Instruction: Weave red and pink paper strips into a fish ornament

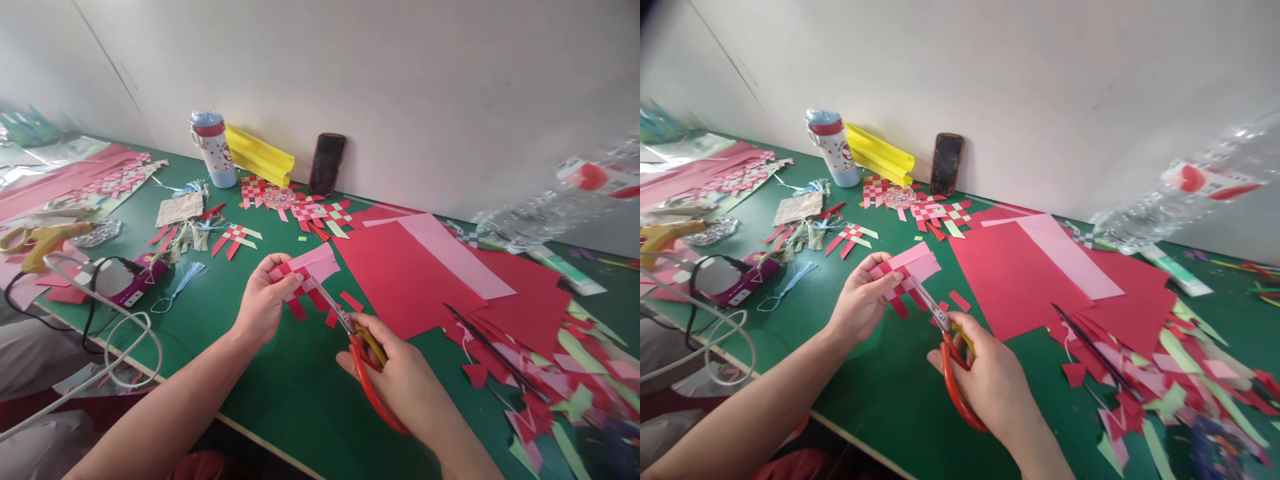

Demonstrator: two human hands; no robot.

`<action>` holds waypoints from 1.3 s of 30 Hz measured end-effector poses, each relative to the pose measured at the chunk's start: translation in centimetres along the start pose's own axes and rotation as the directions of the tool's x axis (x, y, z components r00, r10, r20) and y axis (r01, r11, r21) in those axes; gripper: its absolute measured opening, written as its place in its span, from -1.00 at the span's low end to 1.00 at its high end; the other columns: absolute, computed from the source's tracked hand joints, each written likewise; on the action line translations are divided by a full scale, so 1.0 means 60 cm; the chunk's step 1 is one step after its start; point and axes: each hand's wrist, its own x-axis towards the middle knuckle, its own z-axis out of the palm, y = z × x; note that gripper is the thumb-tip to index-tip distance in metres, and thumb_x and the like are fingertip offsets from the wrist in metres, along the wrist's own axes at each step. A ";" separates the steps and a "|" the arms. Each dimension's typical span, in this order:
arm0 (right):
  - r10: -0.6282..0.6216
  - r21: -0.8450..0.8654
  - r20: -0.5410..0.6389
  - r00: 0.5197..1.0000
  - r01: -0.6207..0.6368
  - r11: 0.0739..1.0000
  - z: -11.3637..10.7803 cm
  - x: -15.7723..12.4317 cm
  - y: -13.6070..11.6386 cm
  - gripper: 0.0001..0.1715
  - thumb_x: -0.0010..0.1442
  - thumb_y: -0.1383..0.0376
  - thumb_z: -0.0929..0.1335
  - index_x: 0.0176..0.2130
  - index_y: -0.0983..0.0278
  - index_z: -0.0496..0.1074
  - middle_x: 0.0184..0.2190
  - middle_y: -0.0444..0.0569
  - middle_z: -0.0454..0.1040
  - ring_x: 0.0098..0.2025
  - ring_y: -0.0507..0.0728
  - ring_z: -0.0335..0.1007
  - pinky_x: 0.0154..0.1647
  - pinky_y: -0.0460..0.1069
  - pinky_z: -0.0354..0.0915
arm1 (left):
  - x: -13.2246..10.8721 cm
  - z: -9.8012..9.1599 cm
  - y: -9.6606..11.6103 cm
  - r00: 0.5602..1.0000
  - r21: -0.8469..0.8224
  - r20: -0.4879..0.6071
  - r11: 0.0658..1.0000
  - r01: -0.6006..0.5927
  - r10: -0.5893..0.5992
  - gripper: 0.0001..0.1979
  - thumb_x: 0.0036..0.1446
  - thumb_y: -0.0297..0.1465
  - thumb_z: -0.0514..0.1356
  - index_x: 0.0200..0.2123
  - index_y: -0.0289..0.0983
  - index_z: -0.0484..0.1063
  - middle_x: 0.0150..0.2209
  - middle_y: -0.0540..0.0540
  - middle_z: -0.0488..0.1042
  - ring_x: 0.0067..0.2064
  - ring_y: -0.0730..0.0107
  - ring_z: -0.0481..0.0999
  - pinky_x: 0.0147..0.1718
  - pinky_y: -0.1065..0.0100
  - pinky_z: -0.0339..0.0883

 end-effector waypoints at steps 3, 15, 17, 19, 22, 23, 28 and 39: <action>-0.006 0.002 -0.012 1.000 0.006 1.000 0.002 0.002 0.003 -0.41 0.05 -0.04 0.39 0.05 0.06 0.37 -0.42 -0.21 0.55 -0.50 0.06 0.47 -0.46 -0.10 0.36 | 0.002 -0.001 0.003 0.999 -0.027 -0.015 0.999 0.030 -0.030 -0.65 -0.10 -0.46 0.44 -0.28 -0.29 0.35 -0.39 0.01 0.53 -0.37 0.43 0.58 -0.31 0.42 0.48; 0.001 -0.011 -0.010 1.000 -0.001 1.000 0.000 0.001 0.004 -0.42 0.06 -0.06 0.38 0.04 0.05 0.37 -0.43 -0.21 0.55 -0.49 0.06 0.48 -0.47 -0.12 0.37 | 0.003 -0.005 0.003 0.999 -0.077 -0.006 0.996 0.047 -0.047 -0.67 -0.08 -0.49 0.42 -0.29 -0.27 0.35 -0.37 -0.01 0.54 -0.36 0.44 0.57 -0.33 0.44 0.46; -0.014 -0.009 -0.013 1.000 0.013 1.000 0.000 0.000 0.002 -0.44 0.06 -0.05 0.38 0.03 0.06 0.38 -0.43 -0.21 0.55 -0.48 0.06 0.48 -0.47 -0.12 0.37 | 0.005 -0.006 0.002 0.998 -0.088 -0.005 0.994 0.058 -0.058 -0.67 -0.08 -0.49 0.42 -0.29 -0.28 0.36 -0.36 -0.02 0.54 -0.35 0.43 0.56 -0.32 0.43 0.46; -0.025 -0.002 -0.023 0.999 0.025 1.000 0.000 -0.001 0.001 -0.44 0.06 -0.04 0.39 0.03 0.07 0.38 -0.43 -0.21 0.55 -0.48 0.06 0.49 -0.47 -0.12 0.37 | 0.006 -0.007 0.001 0.998 -0.092 -0.008 0.994 0.065 -0.066 -0.68 -0.08 -0.49 0.42 -0.29 -0.29 0.36 -0.36 -0.02 0.54 -0.36 0.44 0.56 -0.33 0.43 0.46; -0.025 0.008 -0.038 0.999 0.026 1.000 -0.001 -0.002 -0.001 -0.44 0.05 -0.02 0.39 0.02 0.07 0.39 -0.44 -0.21 0.55 -0.50 0.06 0.48 -0.49 -0.11 0.37 | 0.006 -0.007 0.000 0.998 -0.087 -0.023 0.994 0.062 -0.064 -0.69 -0.08 -0.51 0.41 -0.29 -0.29 0.36 -0.37 -0.01 0.53 -0.37 0.46 0.55 -0.33 0.44 0.46; -0.025 0.008 -0.040 0.999 0.026 1.000 0.000 -0.003 -0.001 -0.44 0.04 -0.02 0.40 0.02 0.07 0.40 -0.44 -0.21 0.55 -0.51 0.06 0.48 -0.49 -0.11 0.36 | 0.005 -0.007 0.000 0.998 -0.083 -0.027 0.995 0.063 -0.065 -0.69 -0.08 -0.50 0.41 -0.29 -0.29 0.36 -0.37 -0.01 0.54 -0.37 0.45 0.56 -0.33 0.44 0.46; -0.033 -0.008 -0.071 0.997 0.032 0.999 0.004 0.000 0.002 -0.47 0.02 0.00 0.40 0.00 0.06 0.42 -0.46 -0.23 0.55 -0.53 0.05 0.46 -0.49 -0.11 0.35 | 0.002 0.000 0.004 0.998 -0.062 -0.015 0.997 0.055 -0.056 -0.68 -0.09 -0.49 0.43 -0.30 -0.30 0.36 -0.39 -0.02 0.55 -0.36 0.42 0.58 -0.28 0.39 0.49; -0.133 -0.054 -0.135 0.982 0.127 0.990 0.013 0.005 0.018 -0.40 0.04 0.01 0.42 0.06 0.07 0.40 -0.37 -0.15 0.56 -0.51 0.07 0.43 -0.45 -0.05 0.37 | 0.001 0.000 0.001 0.996 -0.029 0.023 0.996 0.087 -0.087 -0.67 -0.09 -0.48 0.44 -0.28 -0.30 0.38 -0.40 0.00 0.54 -0.37 0.45 0.56 -0.30 0.42 0.48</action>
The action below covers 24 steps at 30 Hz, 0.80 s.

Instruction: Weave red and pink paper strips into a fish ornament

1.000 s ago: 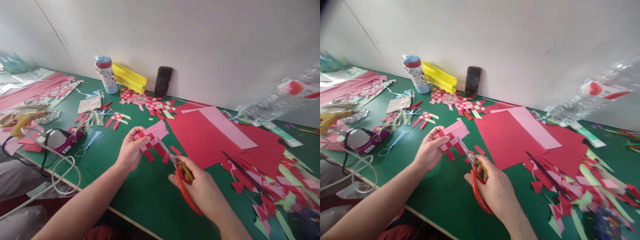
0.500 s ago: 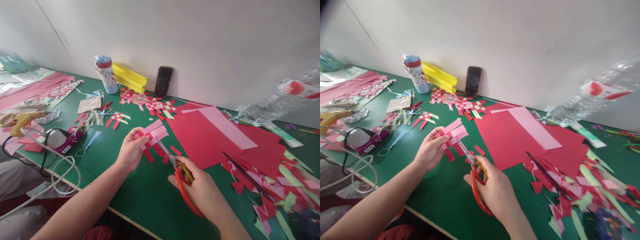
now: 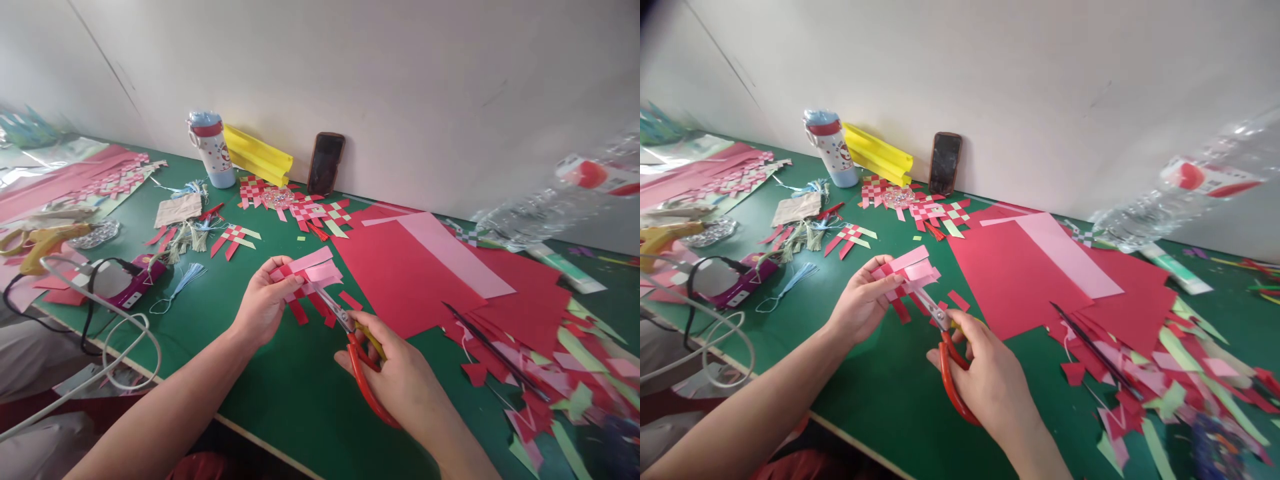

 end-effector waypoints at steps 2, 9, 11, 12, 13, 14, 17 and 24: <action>-0.008 -0.013 -0.007 1.000 0.008 1.000 0.000 0.000 0.000 -0.41 0.04 0.01 0.43 0.05 0.08 0.40 -0.36 -0.14 0.56 -0.50 0.07 0.43 -0.46 -0.05 0.37 | 0.000 0.000 0.000 1.000 0.003 0.003 1.000 0.012 -0.012 -0.66 -0.10 -0.48 0.44 -0.27 -0.30 0.39 -0.38 -0.01 0.54 -0.35 0.43 0.57 -0.29 0.42 0.48; -0.067 -0.149 -0.075 0.995 0.055 0.987 0.001 0.000 0.001 -0.41 0.07 0.00 0.41 0.06 0.10 0.39 -0.29 -0.11 0.56 -0.43 0.08 0.49 -0.44 -0.06 0.37 | -0.002 0.001 0.002 1.000 -0.007 -0.021 1.000 0.004 -0.004 -0.66 -0.09 -0.47 0.44 -0.28 -0.30 0.37 -0.39 0.00 0.53 -0.34 0.43 0.57 -0.28 0.42 0.47; -0.084 -0.167 -0.082 0.993 0.069 0.983 0.002 0.000 0.002 -0.42 0.07 0.01 0.41 0.06 0.11 0.39 -0.29 -0.11 0.56 -0.43 0.08 0.49 -0.44 -0.06 0.37 | -0.002 0.001 0.002 1.000 0.000 -0.016 1.000 0.013 -0.013 -0.65 -0.09 -0.47 0.44 -0.27 -0.30 0.36 -0.38 -0.01 0.53 -0.33 0.41 0.57 -0.28 0.41 0.47; -0.085 -0.166 -0.081 0.993 0.070 0.984 0.003 -0.001 0.002 -0.42 0.08 0.01 0.41 0.06 0.11 0.39 -0.29 -0.11 0.56 -0.43 0.08 0.49 -0.44 -0.06 0.37 | -0.002 0.001 0.003 1.000 0.003 -0.011 1.000 0.020 -0.020 -0.65 -0.09 -0.47 0.44 -0.27 -0.30 0.36 -0.38 -0.01 0.52 -0.33 0.41 0.57 -0.28 0.41 0.47; -0.083 -0.163 -0.079 0.993 0.069 0.984 0.003 -0.001 0.003 -0.43 0.08 0.01 0.41 0.06 0.11 0.39 -0.29 -0.12 0.56 -0.44 0.07 0.48 -0.45 -0.06 0.37 | -0.002 0.002 0.003 1.000 0.005 -0.007 1.000 0.025 -0.025 -0.65 -0.09 -0.47 0.44 -0.27 -0.30 0.36 -0.38 -0.01 0.52 -0.33 0.41 0.57 -0.28 0.41 0.47; -0.081 -0.158 -0.075 0.994 0.068 0.985 0.004 -0.001 0.004 -0.43 0.08 0.01 0.41 0.06 0.11 0.39 -0.30 -0.12 0.56 -0.44 0.07 0.49 -0.45 -0.06 0.37 | -0.002 0.002 0.003 1.000 0.004 -0.004 1.000 0.028 -0.028 -0.65 -0.08 -0.47 0.44 -0.27 -0.30 0.35 -0.37 -0.02 0.52 -0.33 0.41 0.57 -0.28 0.41 0.47; -0.106 -0.148 -0.086 0.991 0.093 0.985 0.008 0.000 0.006 -0.42 0.08 0.00 0.40 0.06 0.11 0.39 -0.30 -0.12 0.56 -0.44 0.08 0.49 -0.45 -0.06 0.36 | -0.002 0.003 0.002 1.000 0.003 -0.007 1.000 0.024 -0.024 -0.66 -0.08 -0.47 0.43 -0.28 -0.30 0.36 -0.37 -0.02 0.52 -0.33 0.42 0.56 -0.27 0.41 0.47; -0.067 -0.096 -0.050 0.996 0.062 0.993 0.004 0.001 -0.006 -0.43 0.07 0.01 0.41 0.06 0.09 0.39 -0.36 -0.16 0.56 -0.54 0.05 0.44 -0.47 -0.05 0.37 | -0.002 0.002 0.000 0.999 -0.016 -0.019 0.999 0.028 -0.028 -0.66 -0.10 -0.47 0.45 -0.29 -0.30 0.37 -0.38 0.00 0.52 -0.36 0.47 0.54 -0.29 0.42 0.47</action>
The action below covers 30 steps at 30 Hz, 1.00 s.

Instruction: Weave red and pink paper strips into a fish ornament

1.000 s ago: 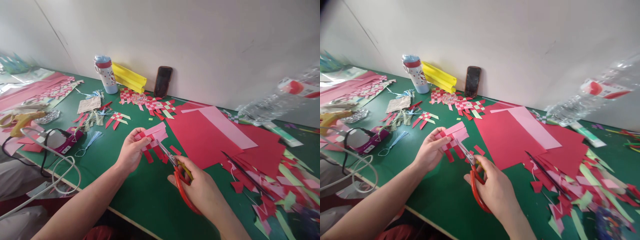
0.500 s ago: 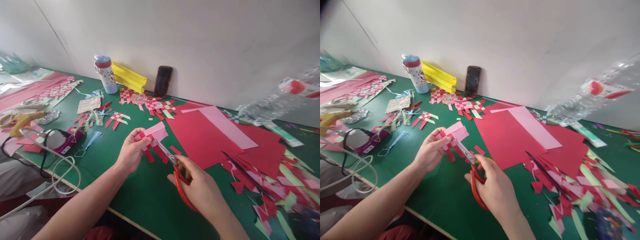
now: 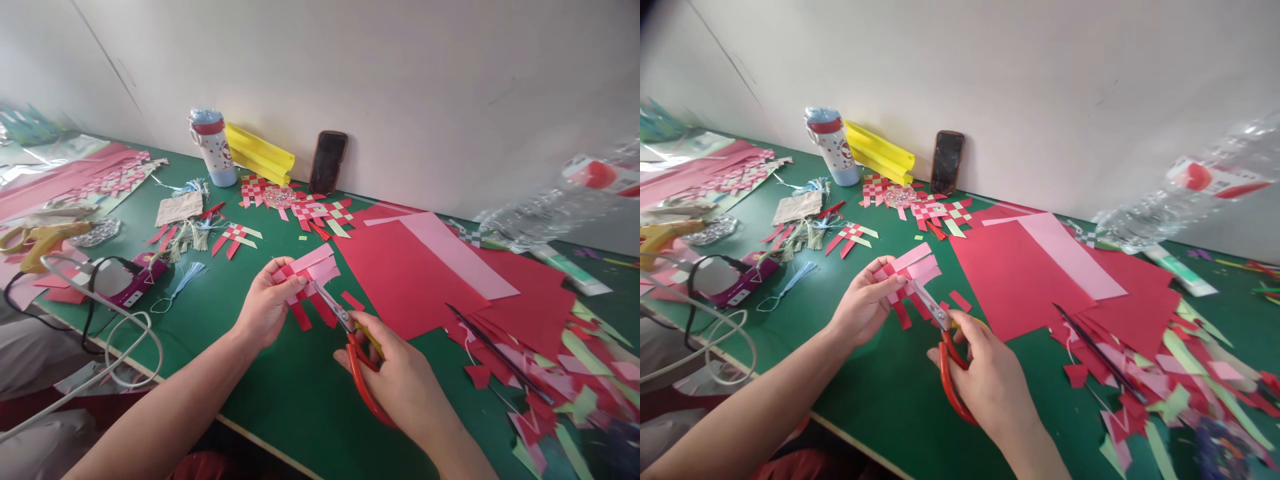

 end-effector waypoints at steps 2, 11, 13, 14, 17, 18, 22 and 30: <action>0.016 0.022 0.022 1.000 -0.017 1.000 -0.003 0.000 -0.005 -0.44 0.06 0.01 0.42 0.04 0.10 0.41 -0.40 -0.17 0.56 -0.55 0.05 0.42 -0.48 -0.06 0.37 | 0.000 0.001 0.000 1.000 -0.004 0.002 1.000 0.006 -0.006 -0.65 -0.12 -0.46 0.46 -0.30 -0.30 0.37 -0.39 0.00 0.52 -0.37 0.47 0.54 -0.30 0.43 0.47; 0.031 0.101 0.021 0.999 -0.033 0.994 0.000 0.000 -0.002 -0.48 0.05 0.01 0.43 0.00 0.08 0.43 -0.48 -0.21 0.54 -0.58 0.05 0.41 -0.50 -0.07 0.36 | -0.003 0.002 -0.005 1.000 -0.011 0.014 1.000 0.015 -0.015 -0.68 -0.07 -0.46 0.44 -0.29 -0.30 0.38 -0.40 0.00 0.52 -0.37 0.48 0.53 -0.28 0.43 0.46; 0.026 0.107 0.013 1.000 -0.028 0.994 0.002 0.000 -0.001 -0.48 0.06 0.01 0.43 0.00 0.08 0.43 -0.47 -0.20 0.55 -0.58 0.05 0.40 -0.50 -0.06 0.36 | -0.004 0.003 -0.005 1.000 -0.011 0.009 1.000 0.018 -0.018 -0.68 -0.08 -0.46 0.44 -0.29 -0.30 0.39 -0.40 0.00 0.52 -0.37 0.48 0.53 -0.28 0.43 0.45; 0.021 0.104 0.011 1.000 -0.022 0.994 0.002 0.000 0.000 -0.48 0.06 0.00 0.42 0.00 0.08 0.43 -0.46 -0.19 0.55 -0.58 0.05 0.40 -0.50 -0.06 0.36 | -0.004 0.003 -0.005 1.000 -0.011 0.009 1.000 0.020 -0.020 -0.68 -0.08 -0.46 0.44 -0.30 -0.30 0.39 -0.40 0.00 0.52 -0.37 0.48 0.53 -0.28 0.43 0.45; 0.010 0.080 0.007 1.000 -0.010 0.997 0.003 -0.001 0.000 -0.47 0.07 0.00 0.42 0.02 0.08 0.42 -0.44 -0.18 0.55 -0.57 0.05 0.41 -0.48 -0.06 0.37 | -0.004 0.004 -0.004 1.000 -0.013 0.012 1.000 0.024 -0.024 -0.69 -0.09 -0.45 0.45 -0.31 -0.30 0.40 -0.41 0.01 0.51 -0.37 0.48 0.53 -0.28 0.44 0.45; 0.008 0.070 0.006 1.000 -0.008 0.998 0.003 -0.001 0.000 -0.47 0.07 0.00 0.43 0.02 0.08 0.42 -0.44 -0.18 0.56 -0.56 0.06 0.42 -0.48 -0.06 0.37 | -0.004 0.005 -0.004 1.000 -0.016 0.012 1.000 0.026 -0.026 -0.68 -0.09 -0.45 0.45 -0.31 -0.30 0.40 -0.41 0.01 0.51 -0.37 0.48 0.53 -0.28 0.44 0.45; -0.010 0.051 -0.020 1.000 0.011 0.999 0.006 -0.001 0.002 -0.47 0.08 -0.03 0.42 0.01 0.08 0.43 -0.45 -0.18 0.55 -0.57 0.06 0.42 -0.50 -0.06 0.37 | -0.004 0.005 -0.004 0.999 -0.034 0.016 0.999 0.032 -0.031 -0.69 -0.10 -0.45 0.45 -0.32 -0.30 0.40 -0.39 0.00 0.53 -0.33 0.44 0.55 -0.24 0.40 0.46; -0.046 0.033 -0.094 0.995 0.049 0.998 0.010 -0.001 0.000 -0.48 0.10 -0.09 0.37 -0.03 0.10 0.47 -0.54 -0.20 0.53 -0.64 0.04 0.36 -0.57 -0.07 0.34 | -0.004 0.002 -0.004 0.999 -0.045 0.023 0.998 0.043 -0.042 -0.72 -0.05 -0.47 0.42 -0.30 -0.31 0.40 -0.37 -0.03 0.54 -0.35 0.46 0.54 -0.26 0.43 0.44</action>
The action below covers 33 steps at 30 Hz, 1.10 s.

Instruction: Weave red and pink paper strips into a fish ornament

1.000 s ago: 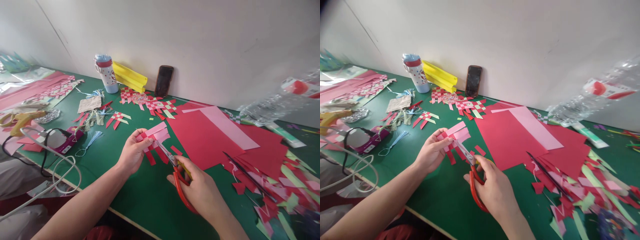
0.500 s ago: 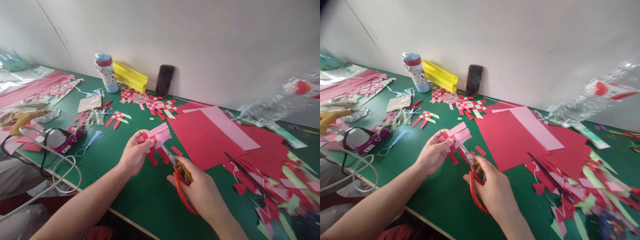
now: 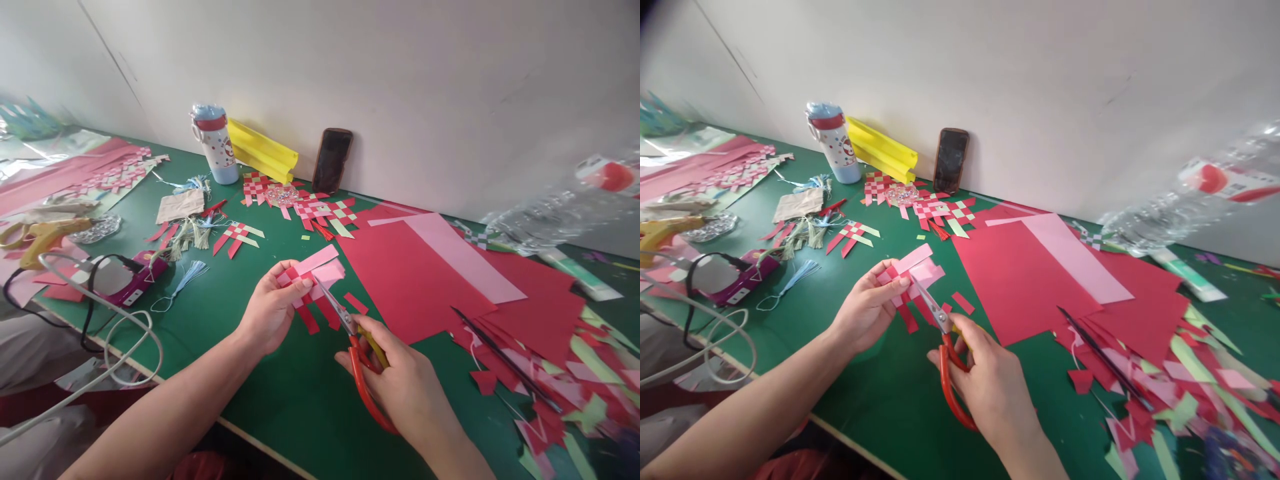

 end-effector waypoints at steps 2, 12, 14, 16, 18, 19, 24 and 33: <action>0.004 0.014 0.010 1.000 -0.004 1.000 -0.001 0.000 -0.002 -0.49 0.10 -0.08 0.37 -0.03 0.09 0.48 -0.54 -0.20 0.53 -0.62 0.05 0.39 -0.56 -0.07 0.34 | 0.000 -0.001 0.000 1.000 -0.002 0.006 1.000 0.000 0.000 -0.73 -0.04 -0.47 0.42 -0.29 -0.31 0.40 -0.36 -0.04 0.54 -0.35 0.46 0.54 -0.28 0.43 0.44; 0.043 0.065 0.066 0.997 -0.047 0.997 -0.004 0.002 0.001 -0.47 0.07 -0.02 0.42 0.01 0.10 0.44 -0.47 -0.18 0.58 -0.56 0.08 0.47 -0.50 -0.06 0.38 | -0.002 0.002 0.002 1.000 0.001 -0.005 1.000 0.014 -0.014 -0.70 -0.07 -0.48 0.43 -0.31 -0.32 0.39 -0.39 -0.02 0.53 -0.37 0.47 0.54 -0.28 0.43 0.45; 0.036 0.075 0.068 0.997 -0.041 0.996 -0.004 0.002 0.002 -0.47 0.08 -0.03 0.41 0.00 0.11 0.44 -0.48 -0.19 0.57 -0.57 0.08 0.46 -0.52 -0.06 0.39 | -0.002 0.002 0.001 1.000 -0.003 0.001 1.000 0.021 -0.021 -0.70 -0.07 -0.49 0.43 -0.31 -0.32 0.38 -0.41 -0.02 0.53 -0.39 0.47 0.54 -0.30 0.43 0.45; 0.025 0.073 0.074 0.997 -0.031 0.997 -0.004 0.002 0.002 -0.49 0.09 -0.04 0.41 -0.01 0.12 0.45 -0.50 -0.20 0.56 -0.58 0.06 0.45 -0.53 -0.08 0.39 | -0.002 0.001 0.001 1.000 -0.008 0.002 1.000 0.025 -0.025 -0.70 -0.07 -0.49 0.43 -0.31 -0.32 0.38 -0.41 -0.02 0.53 -0.39 0.47 0.54 -0.30 0.42 0.45; 0.016 0.063 0.087 0.996 -0.022 0.998 -0.005 0.002 0.003 -0.50 0.09 -0.04 0.41 -0.02 0.11 0.45 -0.52 -0.22 0.55 -0.59 0.05 0.45 -0.55 -0.10 0.39 | -0.001 0.000 0.000 0.999 -0.012 0.002 0.999 0.033 -0.033 -0.70 -0.06 -0.50 0.42 -0.30 -0.32 0.37 -0.40 -0.02 0.53 -0.38 0.45 0.55 -0.28 0.40 0.45; 0.013 0.058 0.095 0.995 -0.018 0.998 -0.006 0.002 0.003 -0.49 0.10 -0.04 0.41 -0.02 0.11 0.45 -0.52 -0.23 0.55 -0.59 0.04 0.44 -0.55 -0.11 0.39 | -0.001 -0.001 0.000 0.999 -0.016 0.002 0.999 0.038 -0.038 -0.70 -0.06 -0.50 0.42 -0.30 -0.32 0.37 -0.39 -0.02 0.53 -0.37 0.44 0.55 -0.27 0.39 0.46; 0.009 0.046 0.106 0.994 -0.014 0.999 -0.009 0.003 0.004 -0.49 0.10 -0.06 0.41 -0.02 0.12 0.45 -0.54 -0.23 0.54 -0.60 0.04 0.43 -0.56 -0.12 0.39 | 0.001 0.000 -0.001 0.998 -0.035 0.018 0.998 0.056 -0.055 -0.73 -0.03 -0.52 0.40 -0.29 -0.32 0.37 -0.37 -0.04 0.55 -0.35 0.43 0.56 -0.24 0.36 0.46; 0.022 0.054 0.084 0.996 -0.027 0.998 -0.013 0.003 0.003 -0.55 0.05 0.02 0.47 -0.07 0.08 0.47 -0.56 -0.26 0.52 -0.60 0.02 0.43 -0.53 -0.14 0.38 | 0.001 -0.001 -0.001 0.997 -0.050 0.029 0.996 0.071 -0.070 -0.72 -0.03 -0.54 0.39 -0.28 -0.32 0.37 -0.34 -0.06 0.56 -0.33 0.42 0.57 -0.22 0.35 0.47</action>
